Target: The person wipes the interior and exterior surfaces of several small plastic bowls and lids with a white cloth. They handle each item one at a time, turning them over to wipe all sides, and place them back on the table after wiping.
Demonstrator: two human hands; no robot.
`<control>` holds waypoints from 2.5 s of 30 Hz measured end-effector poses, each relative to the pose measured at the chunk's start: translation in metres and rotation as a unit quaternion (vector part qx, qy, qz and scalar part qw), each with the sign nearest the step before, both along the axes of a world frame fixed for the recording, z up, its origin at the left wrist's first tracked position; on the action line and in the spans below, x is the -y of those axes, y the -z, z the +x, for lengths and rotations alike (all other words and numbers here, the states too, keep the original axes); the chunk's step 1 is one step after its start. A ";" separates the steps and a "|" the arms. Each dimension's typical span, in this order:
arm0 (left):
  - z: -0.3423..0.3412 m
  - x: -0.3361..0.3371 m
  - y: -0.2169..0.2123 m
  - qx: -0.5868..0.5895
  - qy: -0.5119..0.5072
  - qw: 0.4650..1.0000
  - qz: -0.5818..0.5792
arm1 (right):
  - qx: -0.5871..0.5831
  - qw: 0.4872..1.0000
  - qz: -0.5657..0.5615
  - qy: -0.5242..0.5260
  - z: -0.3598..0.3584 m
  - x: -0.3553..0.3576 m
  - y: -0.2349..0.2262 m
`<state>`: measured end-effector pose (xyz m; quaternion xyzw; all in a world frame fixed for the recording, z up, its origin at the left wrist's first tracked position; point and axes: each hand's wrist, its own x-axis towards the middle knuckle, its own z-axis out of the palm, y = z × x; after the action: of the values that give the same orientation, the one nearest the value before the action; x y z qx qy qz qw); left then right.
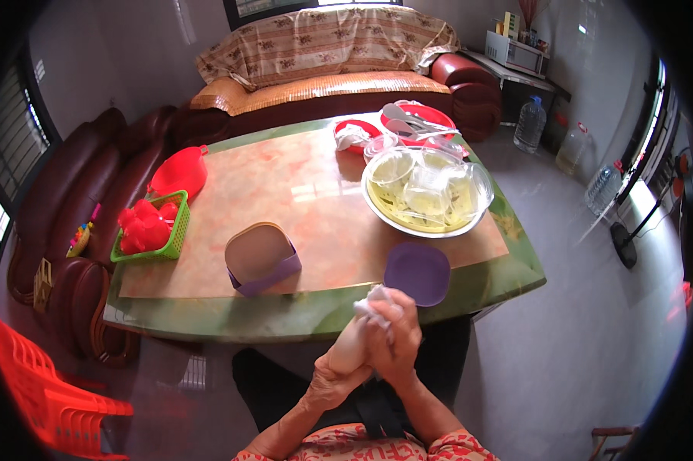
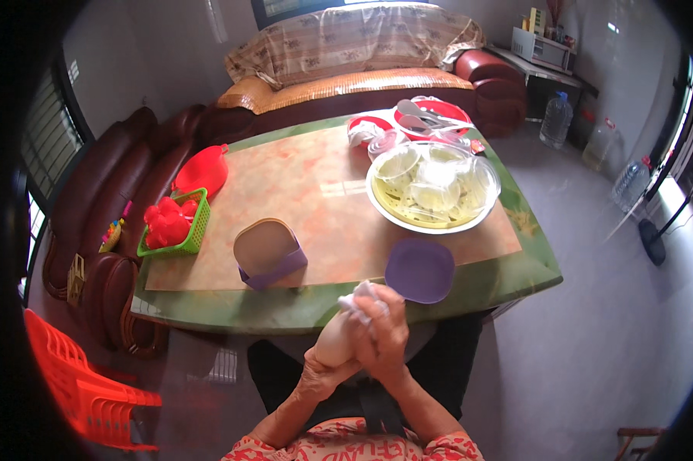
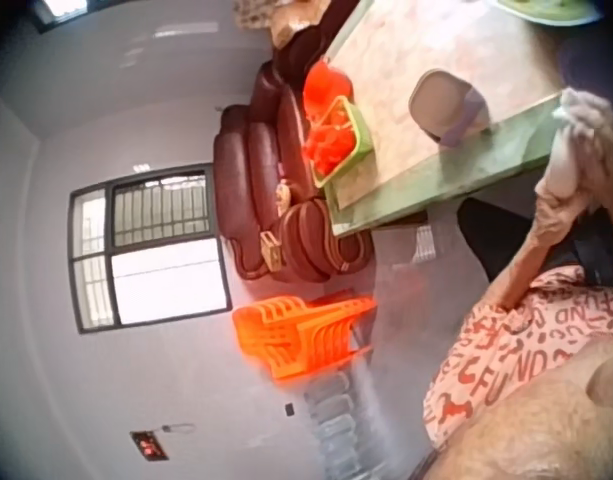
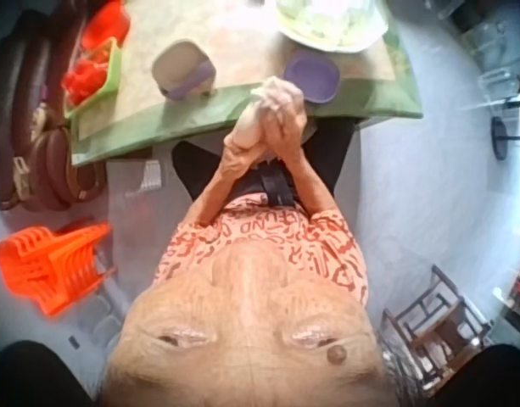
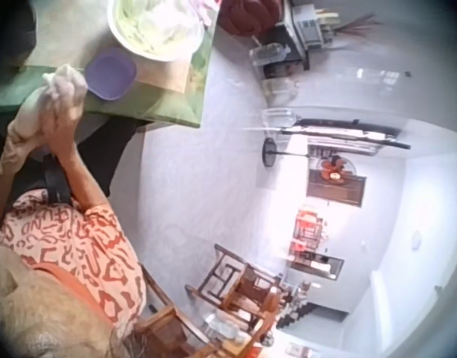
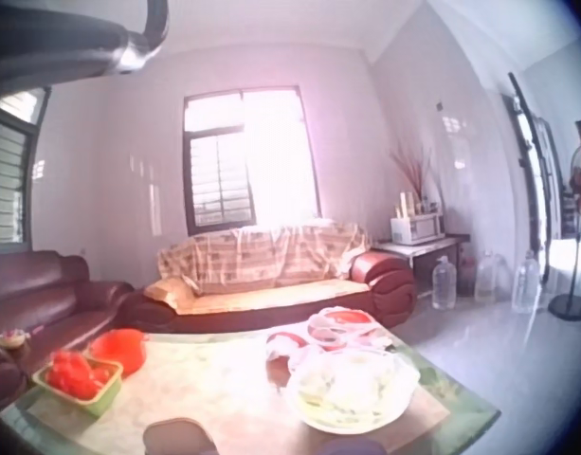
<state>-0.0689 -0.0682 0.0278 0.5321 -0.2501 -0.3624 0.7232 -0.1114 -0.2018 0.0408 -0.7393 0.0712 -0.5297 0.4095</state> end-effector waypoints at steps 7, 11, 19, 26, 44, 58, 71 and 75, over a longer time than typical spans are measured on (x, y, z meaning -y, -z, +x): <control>0.022 -0.016 0.027 -0.171 0.057 0.971 -0.154 | -0.058 0.978 -0.193 -0.062 -0.011 -0.027 -0.008; 0.010 -0.009 0.019 -0.146 0.042 0.985 -0.081 | -0.043 0.988 -0.151 -0.003 -0.008 -0.010 -0.005; 0.010 -0.008 0.023 -0.113 0.062 0.987 -0.099 | -0.038 0.999 -0.030 0.013 -0.013 -0.006 0.011; 0.021 -0.013 0.027 -0.088 0.039 0.991 -0.093 | -0.056 0.972 -0.221 -0.047 -0.010 -0.030 -0.010; 0.028 0.000 0.045 -0.122 0.128 0.976 -0.130 | -0.079 0.982 -0.172 0.015 -0.005 -0.017 -0.002; 0.025 -0.013 0.035 -0.119 0.151 0.972 -0.134 | -0.029 0.975 0.164 -0.147 -0.013 0.033 0.026; 0.032 -0.018 0.013 -0.011 0.089 0.996 0.029 | -0.057 0.979 -0.195 -0.011 -0.003 -0.011 0.011; 0.023 -0.017 0.016 -0.013 0.052 0.998 0.027 | -0.032 0.995 -0.099 0.003 -0.004 -0.005 0.016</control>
<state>-0.0459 -0.0513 0.0122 0.5329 -0.2580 -0.4128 0.6922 -0.1149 -0.1971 0.0250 -0.7927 0.0336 -0.5115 0.3300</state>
